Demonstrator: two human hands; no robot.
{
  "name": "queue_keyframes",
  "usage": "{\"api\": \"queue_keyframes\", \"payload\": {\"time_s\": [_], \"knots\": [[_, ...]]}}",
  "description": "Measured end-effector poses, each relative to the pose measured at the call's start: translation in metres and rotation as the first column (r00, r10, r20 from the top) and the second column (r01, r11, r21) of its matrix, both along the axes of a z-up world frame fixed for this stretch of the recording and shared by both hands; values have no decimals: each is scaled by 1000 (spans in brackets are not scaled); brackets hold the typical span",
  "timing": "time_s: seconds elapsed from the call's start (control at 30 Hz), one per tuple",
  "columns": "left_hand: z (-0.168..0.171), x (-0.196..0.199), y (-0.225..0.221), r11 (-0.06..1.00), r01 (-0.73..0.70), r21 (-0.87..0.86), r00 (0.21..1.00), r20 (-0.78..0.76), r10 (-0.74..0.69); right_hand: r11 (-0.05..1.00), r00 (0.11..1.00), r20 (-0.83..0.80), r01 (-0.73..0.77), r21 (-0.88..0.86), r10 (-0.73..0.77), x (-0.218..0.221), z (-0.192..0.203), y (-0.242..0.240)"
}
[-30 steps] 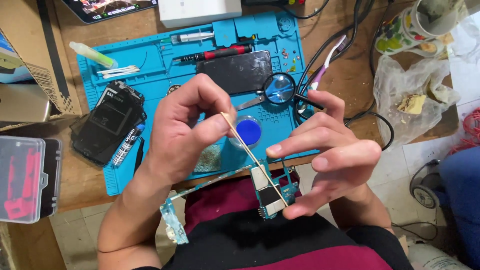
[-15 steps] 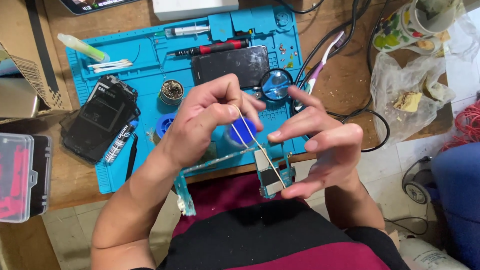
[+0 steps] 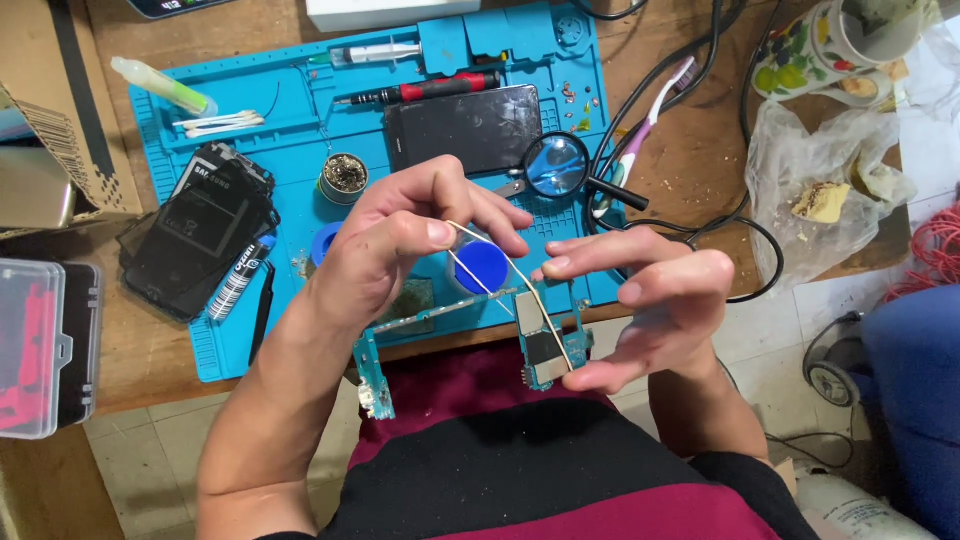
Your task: A person repairs a mobile phone motherboard by securing components with a rubber band and inspecting the assembly on a specialized repair mat.
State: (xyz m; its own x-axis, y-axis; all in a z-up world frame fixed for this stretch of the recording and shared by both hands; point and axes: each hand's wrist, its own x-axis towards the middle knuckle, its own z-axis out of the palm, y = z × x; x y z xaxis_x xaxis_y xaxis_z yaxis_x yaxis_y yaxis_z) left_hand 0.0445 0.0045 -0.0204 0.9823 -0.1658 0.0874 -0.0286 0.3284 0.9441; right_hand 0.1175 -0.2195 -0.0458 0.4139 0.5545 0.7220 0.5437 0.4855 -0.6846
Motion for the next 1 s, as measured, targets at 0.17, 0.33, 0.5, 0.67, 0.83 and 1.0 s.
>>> {"api": "queue_keyframes", "payload": {"time_s": [0.17, 0.33, 0.5, 0.67, 0.83, 1.0], "knots": [[-11, -6, -6, 995, -53, 86, 994, 102, 44, 999, 1000, 19, -10, -31, 11, 1, 0, -4], [-19, -14, -3, 929, -229, 291, 955, 254, 155, 1000, 999, 36, 12, -29, -10, 0, 0, -2], [-3, -20, -18, 906, -310, 290, 930, 289, 226, 997, 993, 85, 82, 1, -82, 5, 5, -3], [-8, -17, -15, 869, -314, 382, 846, 528, 74, 996, 993, 81, 86, -24, -84, 7, 11, -17], [-10, -19, -23, 825, -341, 451, 875, 474, 103, 996, 994, 61, 93, -18, -92, 6, 7, -13], [-8, -16, -22, 787, -368, 496, 878, 464, 118, 989, 985, 95, 145, -23, -142, 5, 13, -13]]}}
